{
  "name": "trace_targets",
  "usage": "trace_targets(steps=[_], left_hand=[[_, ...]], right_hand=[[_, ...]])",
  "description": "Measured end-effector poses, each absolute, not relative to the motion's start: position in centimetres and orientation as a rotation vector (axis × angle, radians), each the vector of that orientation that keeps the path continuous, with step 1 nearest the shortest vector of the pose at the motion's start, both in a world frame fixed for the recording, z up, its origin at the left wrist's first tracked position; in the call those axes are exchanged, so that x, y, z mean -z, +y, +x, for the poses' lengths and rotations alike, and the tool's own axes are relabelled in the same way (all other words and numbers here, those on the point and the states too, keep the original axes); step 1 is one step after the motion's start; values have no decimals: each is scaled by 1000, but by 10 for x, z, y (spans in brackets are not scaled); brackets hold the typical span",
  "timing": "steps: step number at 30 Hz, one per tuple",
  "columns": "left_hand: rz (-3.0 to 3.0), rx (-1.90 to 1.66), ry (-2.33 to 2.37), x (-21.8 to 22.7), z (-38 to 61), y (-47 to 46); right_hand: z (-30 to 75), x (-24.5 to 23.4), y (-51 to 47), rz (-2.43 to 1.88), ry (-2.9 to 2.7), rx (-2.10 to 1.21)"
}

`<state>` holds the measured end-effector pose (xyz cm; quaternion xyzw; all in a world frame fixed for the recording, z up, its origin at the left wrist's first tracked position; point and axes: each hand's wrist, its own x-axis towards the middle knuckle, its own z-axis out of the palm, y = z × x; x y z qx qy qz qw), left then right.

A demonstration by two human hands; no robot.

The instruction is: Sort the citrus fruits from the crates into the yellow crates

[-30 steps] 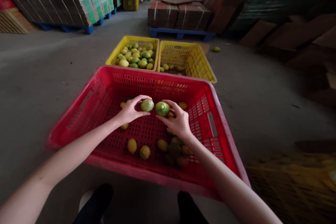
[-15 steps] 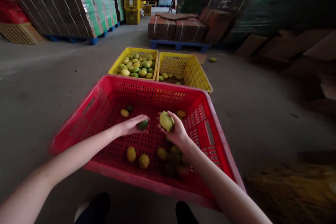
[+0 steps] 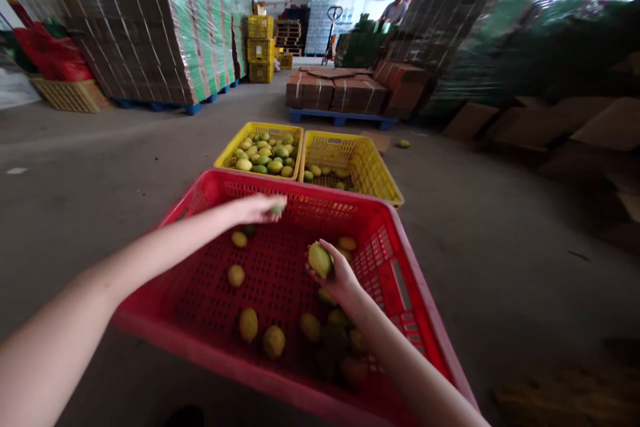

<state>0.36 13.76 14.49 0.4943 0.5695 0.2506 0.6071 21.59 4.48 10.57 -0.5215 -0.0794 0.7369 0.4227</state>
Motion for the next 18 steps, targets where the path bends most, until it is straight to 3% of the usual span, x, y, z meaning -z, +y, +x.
trace_targets(steps=[3, 6, 9, 12, 18], left_hand=[[1099, -910, 1372, -199, -23, 188], [1158, -858, 1484, -190, -49, 187], [1365, -372, 1465, -138, -61, 153], [1726, 365, 1407, -84, -56, 115], [1916, 754, 1317, -29, -32, 69]], right_hand=[[215, -106, 45, -1316, -196, -1849], [215, -106, 45, -1345, -190, -1840], [215, -103, 45, -1373, -205, -1852], [214, -93, 45, -1415, -258, -1852], [200, -55, 25, -1536, -796, -1870]])
